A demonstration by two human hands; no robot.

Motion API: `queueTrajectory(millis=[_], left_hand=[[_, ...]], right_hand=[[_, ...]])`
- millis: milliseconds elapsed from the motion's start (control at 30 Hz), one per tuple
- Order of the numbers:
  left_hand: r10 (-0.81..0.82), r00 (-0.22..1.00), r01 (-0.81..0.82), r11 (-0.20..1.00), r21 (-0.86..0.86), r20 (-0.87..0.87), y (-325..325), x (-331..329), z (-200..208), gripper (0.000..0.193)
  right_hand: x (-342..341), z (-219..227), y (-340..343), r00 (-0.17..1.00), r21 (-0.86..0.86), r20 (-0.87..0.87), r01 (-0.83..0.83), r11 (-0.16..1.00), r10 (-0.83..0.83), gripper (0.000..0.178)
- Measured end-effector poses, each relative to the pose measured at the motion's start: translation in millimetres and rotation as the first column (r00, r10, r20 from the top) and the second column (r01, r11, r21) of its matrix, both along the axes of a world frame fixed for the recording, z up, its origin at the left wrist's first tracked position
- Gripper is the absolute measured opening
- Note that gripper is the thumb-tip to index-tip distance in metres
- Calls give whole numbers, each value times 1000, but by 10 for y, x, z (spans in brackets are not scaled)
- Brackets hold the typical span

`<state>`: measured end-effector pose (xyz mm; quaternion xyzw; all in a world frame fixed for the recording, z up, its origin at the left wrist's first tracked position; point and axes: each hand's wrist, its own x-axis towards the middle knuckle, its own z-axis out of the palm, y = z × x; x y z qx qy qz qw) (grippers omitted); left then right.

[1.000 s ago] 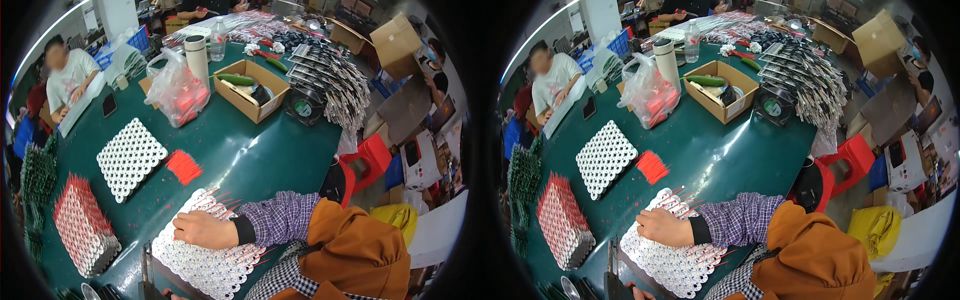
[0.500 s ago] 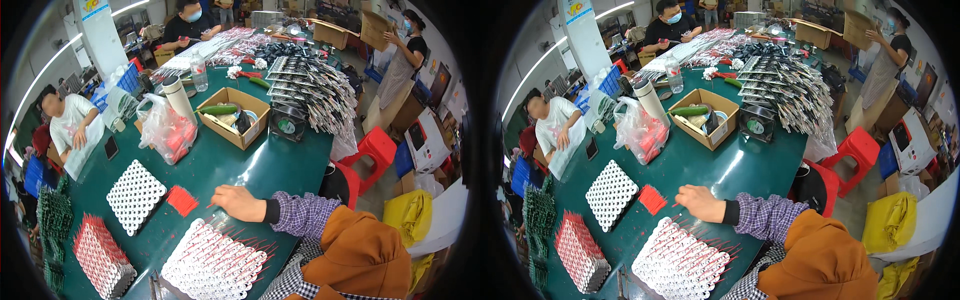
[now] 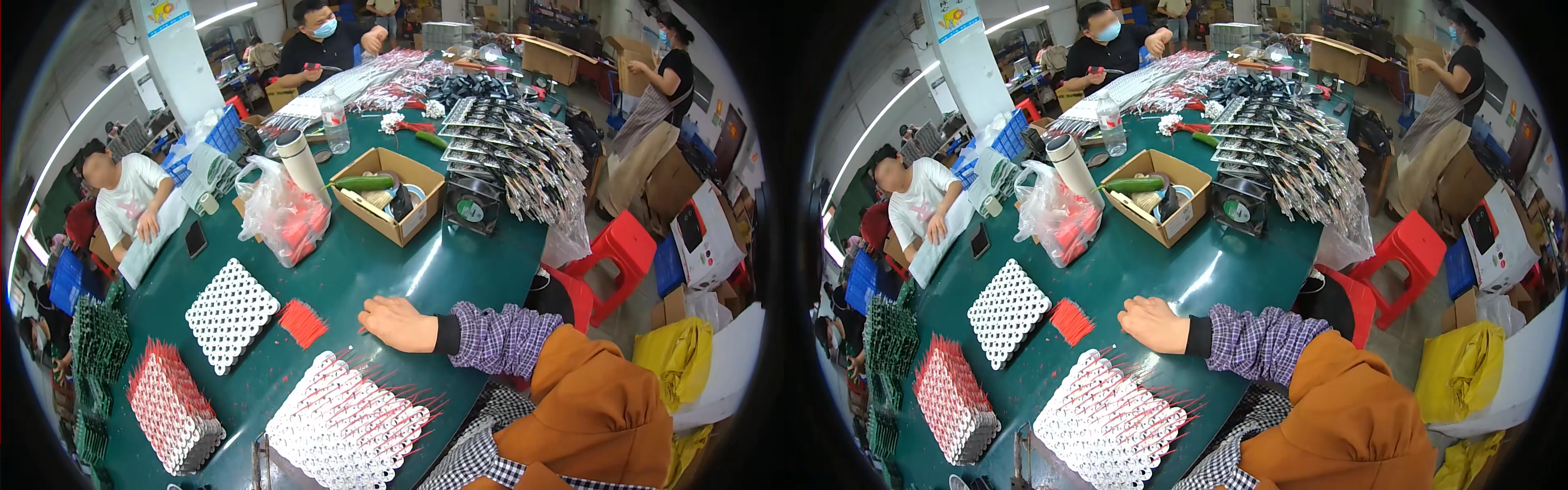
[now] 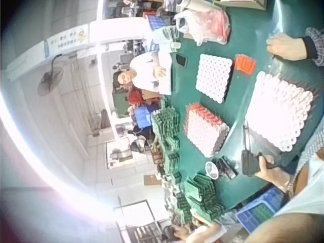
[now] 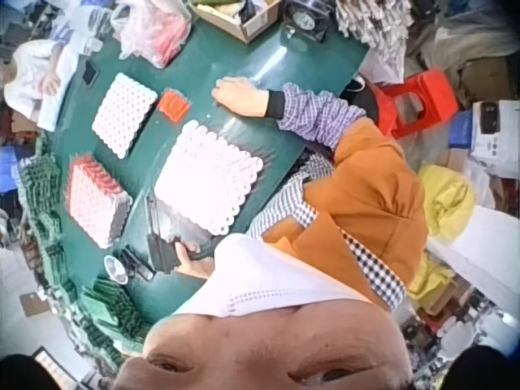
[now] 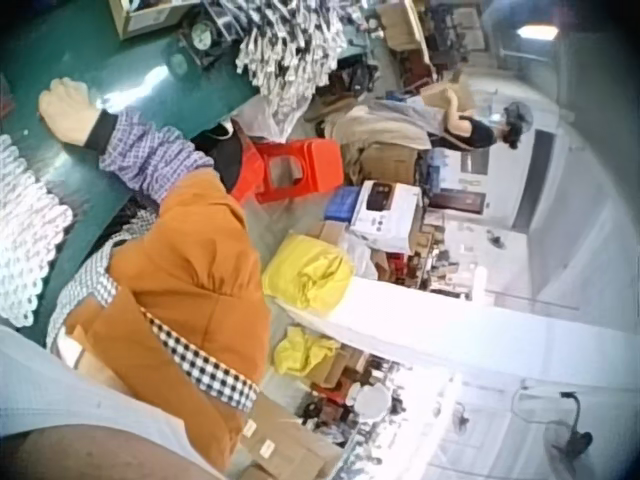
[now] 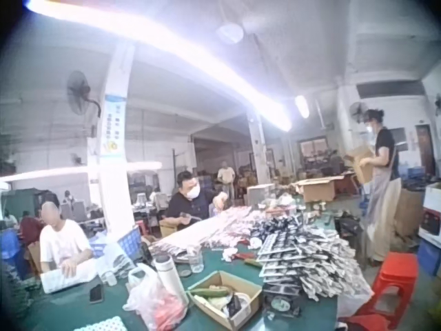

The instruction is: The person attaches red wires onto circular circuit boards by placing the wires onto each board by hand and soldering them with a handheld soldering tool.

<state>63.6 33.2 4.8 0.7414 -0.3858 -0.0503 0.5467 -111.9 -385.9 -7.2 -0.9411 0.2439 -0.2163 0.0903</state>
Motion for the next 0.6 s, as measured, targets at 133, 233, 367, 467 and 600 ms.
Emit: queueTrajectory(millis=[133,233,367,467,600], left_hand=[[54,701,-366,883,-294,-711,-262,-443,447,13],[-1,713,-342,872,-349,-702,-148,-473,297,18],[-42,677,-355,856,-376,-735,-104,-438,129,19],[-69,651,-374,838,-398,-756,-114,-448,77,20],[-104,623,-368,836,-407,-776,-154,-407,37,21]], right_hand=[[51,107,-12,988,-177,-156,-46,983,18,9],[93,192,14,961,-246,-273,-109,963,39,8],[206,150,86,924,-286,-379,-168,943,49,6],[231,178,123,902,-283,-431,-156,946,20,6],[234,206,126,886,-294,-464,-165,941,10,6]])
